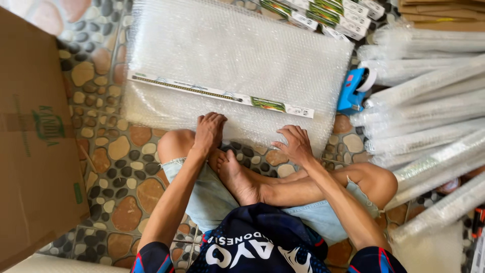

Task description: The person wraps long, thin items in bubble wrap while sitting on the floor. They roll the items in the bubble wrap and secure them with tape using a tape dispenser. The wrapped items are then placed in a pile nearby.

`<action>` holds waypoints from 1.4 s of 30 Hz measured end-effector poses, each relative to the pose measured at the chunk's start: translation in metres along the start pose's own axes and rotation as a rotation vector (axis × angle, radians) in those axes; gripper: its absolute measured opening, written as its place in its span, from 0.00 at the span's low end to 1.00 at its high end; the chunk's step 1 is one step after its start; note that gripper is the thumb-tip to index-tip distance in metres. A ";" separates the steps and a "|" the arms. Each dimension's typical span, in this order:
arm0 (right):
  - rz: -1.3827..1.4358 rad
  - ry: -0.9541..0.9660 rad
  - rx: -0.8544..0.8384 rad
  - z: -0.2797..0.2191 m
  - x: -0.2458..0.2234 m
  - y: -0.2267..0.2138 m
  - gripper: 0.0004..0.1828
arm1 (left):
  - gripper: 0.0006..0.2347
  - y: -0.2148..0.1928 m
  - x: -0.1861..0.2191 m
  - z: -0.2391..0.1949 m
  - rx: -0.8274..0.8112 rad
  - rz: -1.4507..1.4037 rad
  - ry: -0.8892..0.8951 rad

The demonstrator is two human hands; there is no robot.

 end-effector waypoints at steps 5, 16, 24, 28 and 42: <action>-0.058 -0.018 -0.082 -0.016 0.032 0.016 0.19 | 0.03 -0.002 0.002 0.000 0.006 0.011 0.008; 0.155 0.175 -0.110 0.013 0.058 0.003 0.15 | 0.20 -0.021 0.032 0.015 -0.103 0.132 0.042; -0.007 0.096 0.062 0.074 0.062 -0.037 0.16 | 0.06 0.013 -0.029 0.077 -0.202 0.325 0.066; -0.204 -0.037 0.255 0.090 0.073 -0.036 0.11 | 0.05 0.032 -0.077 0.108 -0.207 0.241 0.027; -0.272 -0.194 0.333 0.041 0.068 0.014 0.24 | 0.09 -0.015 -0.069 0.129 -0.263 0.099 -0.030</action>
Point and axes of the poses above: each hand's wrist, its own z-axis towards the middle knuckle, its own y-axis out of the palm, x = y × z, the point moved 9 cm from there along z, towards the middle knuckle, and after that the axes turned 15 degrees about x, right-handed, at the moved point
